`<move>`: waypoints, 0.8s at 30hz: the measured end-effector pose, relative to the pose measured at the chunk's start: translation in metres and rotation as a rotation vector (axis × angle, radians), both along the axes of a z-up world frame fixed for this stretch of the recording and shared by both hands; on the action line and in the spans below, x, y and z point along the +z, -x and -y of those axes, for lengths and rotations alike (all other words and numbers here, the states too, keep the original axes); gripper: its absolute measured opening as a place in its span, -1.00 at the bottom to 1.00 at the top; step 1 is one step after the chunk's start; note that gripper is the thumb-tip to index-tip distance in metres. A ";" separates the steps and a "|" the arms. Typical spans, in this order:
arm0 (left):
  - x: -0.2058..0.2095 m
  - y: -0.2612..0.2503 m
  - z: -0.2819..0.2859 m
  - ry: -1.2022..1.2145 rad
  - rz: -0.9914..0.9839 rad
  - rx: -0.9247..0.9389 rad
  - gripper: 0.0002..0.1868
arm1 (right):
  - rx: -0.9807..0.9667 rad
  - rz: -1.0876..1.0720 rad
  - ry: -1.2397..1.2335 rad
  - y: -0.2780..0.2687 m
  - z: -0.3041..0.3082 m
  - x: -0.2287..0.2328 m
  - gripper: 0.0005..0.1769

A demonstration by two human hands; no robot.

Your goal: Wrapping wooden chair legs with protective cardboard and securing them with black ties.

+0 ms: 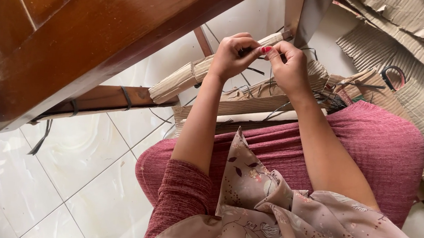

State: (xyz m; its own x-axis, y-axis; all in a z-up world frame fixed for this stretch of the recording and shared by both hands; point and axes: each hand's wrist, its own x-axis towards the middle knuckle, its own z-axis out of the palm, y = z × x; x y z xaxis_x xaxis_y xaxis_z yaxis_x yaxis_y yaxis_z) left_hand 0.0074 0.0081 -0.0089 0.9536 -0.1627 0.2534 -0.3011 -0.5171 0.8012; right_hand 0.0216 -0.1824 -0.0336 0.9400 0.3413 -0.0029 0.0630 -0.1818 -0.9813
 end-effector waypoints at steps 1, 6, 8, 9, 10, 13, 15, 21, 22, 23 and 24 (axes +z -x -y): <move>0.001 0.000 0.001 0.001 0.000 0.001 -0.76 | 0.001 0.000 0.001 0.000 0.000 0.001 -0.75; 0.004 0.000 0.002 -0.006 0.019 0.006 -0.76 | -0.013 0.049 -0.025 0.001 -0.001 0.002 -0.77; 0.003 0.000 0.002 -0.016 0.026 0.019 -0.75 | -0.020 0.073 -0.022 0.001 -0.002 0.002 -0.78; 0.002 0.000 0.002 -0.026 0.032 0.031 -0.73 | -0.028 0.096 -0.019 0.001 -0.002 0.002 -0.79; 0.003 0.000 0.003 -0.025 0.032 0.031 -0.73 | -0.028 0.095 -0.018 0.001 -0.002 0.003 -0.79; 0.003 0.001 0.004 -0.028 0.029 0.054 -0.74 | -0.025 0.092 0.009 0.002 -0.002 0.003 -0.80; 0.004 0.001 0.005 -0.032 -0.002 0.082 -0.78 | -0.016 0.125 0.009 0.001 -0.003 -0.001 -0.80; 0.000 0.000 0.005 -0.038 0.013 0.109 -0.82 | 0.030 0.083 0.038 0.002 -0.005 -0.007 -0.76; 0.000 -0.001 0.004 -0.035 0.011 0.112 -0.82 | 0.032 0.081 0.040 0.002 -0.006 -0.006 -0.76; 0.000 -0.001 0.004 -0.024 0.025 0.104 -0.82 | 0.030 0.079 0.046 0.002 -0.006 -0.006 -0.76; 0.000 -0.001 0.003 -0.014 0.041 0.098 -0.81 | 0.030 0.077 0.052 0.002 -0.007 -0.005 -0.77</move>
